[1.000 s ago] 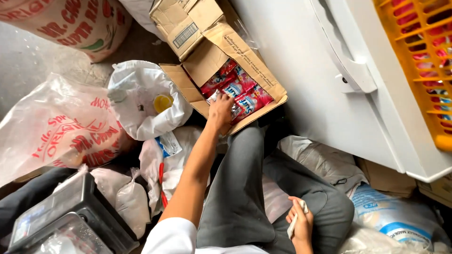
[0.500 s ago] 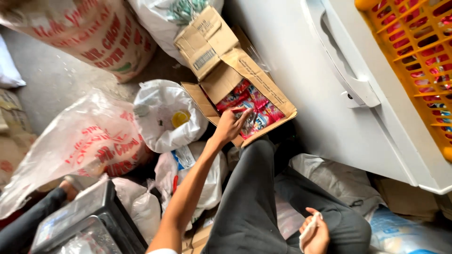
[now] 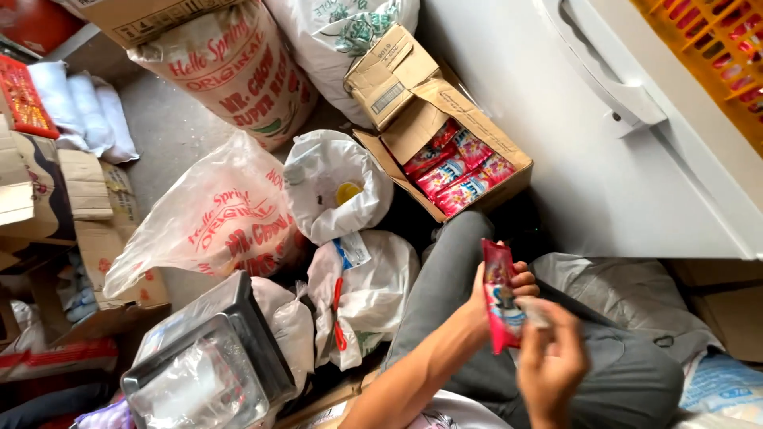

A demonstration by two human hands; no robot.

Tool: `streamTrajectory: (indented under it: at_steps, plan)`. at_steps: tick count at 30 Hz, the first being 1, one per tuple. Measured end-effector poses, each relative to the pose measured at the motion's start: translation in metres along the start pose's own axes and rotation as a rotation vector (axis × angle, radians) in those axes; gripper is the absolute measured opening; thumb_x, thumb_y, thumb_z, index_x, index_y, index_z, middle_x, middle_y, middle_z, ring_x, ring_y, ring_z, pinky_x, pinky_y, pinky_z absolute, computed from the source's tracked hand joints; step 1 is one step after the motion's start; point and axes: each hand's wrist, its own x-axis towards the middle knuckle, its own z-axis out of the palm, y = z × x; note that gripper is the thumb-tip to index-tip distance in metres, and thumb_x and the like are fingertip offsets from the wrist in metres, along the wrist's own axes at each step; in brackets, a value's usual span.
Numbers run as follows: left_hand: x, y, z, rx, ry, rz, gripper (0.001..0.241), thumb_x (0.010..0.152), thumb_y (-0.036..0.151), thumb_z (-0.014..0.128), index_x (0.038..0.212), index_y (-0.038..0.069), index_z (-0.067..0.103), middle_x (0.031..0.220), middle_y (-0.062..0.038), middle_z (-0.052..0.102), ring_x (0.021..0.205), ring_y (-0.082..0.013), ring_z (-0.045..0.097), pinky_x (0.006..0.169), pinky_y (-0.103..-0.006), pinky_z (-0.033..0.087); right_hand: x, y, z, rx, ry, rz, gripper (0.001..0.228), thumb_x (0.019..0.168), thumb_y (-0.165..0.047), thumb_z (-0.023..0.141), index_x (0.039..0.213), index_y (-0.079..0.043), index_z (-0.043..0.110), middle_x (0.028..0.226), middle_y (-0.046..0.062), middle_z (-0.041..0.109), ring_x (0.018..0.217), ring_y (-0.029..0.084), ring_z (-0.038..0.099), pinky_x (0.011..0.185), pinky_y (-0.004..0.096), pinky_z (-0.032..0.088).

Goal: Opening sacks with a utility knife and sorting product sachets into containers

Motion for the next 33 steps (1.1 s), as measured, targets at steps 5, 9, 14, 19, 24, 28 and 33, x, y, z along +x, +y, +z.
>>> streamTrajectory:
  at_steps: [5, 9, 14, 19, 24, 28, 33]
  plan:
    - [0.013, 0.013, -0.051, 0.286, 0.270, 0.101, 0.040, 0.098, 0.045, 0.059, 0.085, 0.008, 0.057, 0.075, -0.008, 0.060, 0.064, -0.0210, 0.057, 0.058, -0.0327, 0.049, -0.024, -0.024, 0.007, -0.104, -0.226, -0.191, 0.068, 0.086, -0.018, 0.070, 0.144, 0.010, 0.045, 0.144, 0.030, 0.053, 0.126, 0.042, 0.058, 0.102, 0.045, 0.050]
    - [0.004, -0.014, -0.045, 0.586, 0.369, 0.498, 0.019, 0.097, 0.002, 0.067, 0.112, 0.008, 0.058, 0.112, -0.017, 0.070, 0.090, -0.0292, 0.070, 0.081, -0.0434, 0.064, -0.038, 0.000, 0.000, -0.099, -0.175, -0.106, 0.054, 0.092, -0.001, 0.057, 0.144, 0.010, 0.046, 0.149, 0.030, 0.054, 0.133, 0.042, 0.059, 0.105, 0.043, 0.051]
    - [-0.017, -0.086, 0.011, 0.806, 0.438, 0.386, 0.023, 0.106, 0.023, 0.051, 0.120, 0.010, 0.064, 0.103, -0.004, 0.068, 0.079, -0.0126, 0.062, 0.079, -0.0258, 0.056, -0.023, -0.015, -0.010, 0.096, -0.152, 0.126, 0.058, 0.103, -0.019, 0.035, 0.152, 0.011, 0.032, 0.153, 0.029, 0.045, 0.136, 0.038, 0.051, 0.106, 0.040, 0.041]
    - [-0.028, -0.091, 0.028, 0.664, 0.079, 0.273, 0.042, 0.114, 0.046, 0.046, 0.092, 0.012, 0.058, 0.085, 0.001, 0.063, 0.071, -0.0079, 0.058, 0.076, -0.0281, 0.057, -0.034, -0.008, -0.014, -0.044, -0.328, -0.129, 0.076, 0.107, -0.048, 0.019, 0.160, 0.007, 0.013, 0.171, 0.029, 0.008, 0.160, 0.043, 0.010, 0.128, 0.052, 0.012]
    - [-0.047, -0.119, 0.081, 0.390, 0.012, 0.054, 0.062, 0.112, 0.056, 0.045, 0.145, 0.005, 0.059, 0.141, -0.010, 0.065, 0.126, -0.0227, 0.064, 0.113, -0.0363, 0.046, -0.005, -0.008, -0.033, -0.459, -0.235, -0.274, 0.093, 0.104, -0.061, 0.009, 0.157, 0.013, 0.019, 0.166, 0.038, 0.014, 0.154, 0.059, 0.007, 0.121, 0.070, 0.003]
    - [-0.054, -0.133, 0.080, 0.648, -0.121, 0.095, 0.061, 0.119, 0.046, 0.028, 0.157, 0.000, 0.043, 0.157, -0.007, 0.052, 0.140, -0.0159, 0.052, 0.125, -0.0314, 0.034, 0.004, -0.048, -0.043, -0.305, -0.135, -0.217, 0.093, 0.104, -0.064, 0.007, 0.159, 0.011, 0.008, 0.168, 0.036, 0.002, 0.158, 0.053, -0.004, 0.127, 0.065, -0.003]
    - [-0.046, -0.071, -0.013, -0.090, -0.212, -0.168, 0.079, 0.108, 0.054, 0.057, 0.163, 0.004, 0.031, 0.160, -0.024, 0.043, 0.137, -0.0305, 0.056, 0.115, -0.0403, 0.051, -0.034, -0.071, -0.030, -0.137, -0.462, -0.366, 0.098, 0.103, -0.070, 0.010, 0.158, 0.010, 0.013, 0.169, 0.031, 0.008, 0.160, 0.047, 0.004, 0.129, 0.060, 0.003]
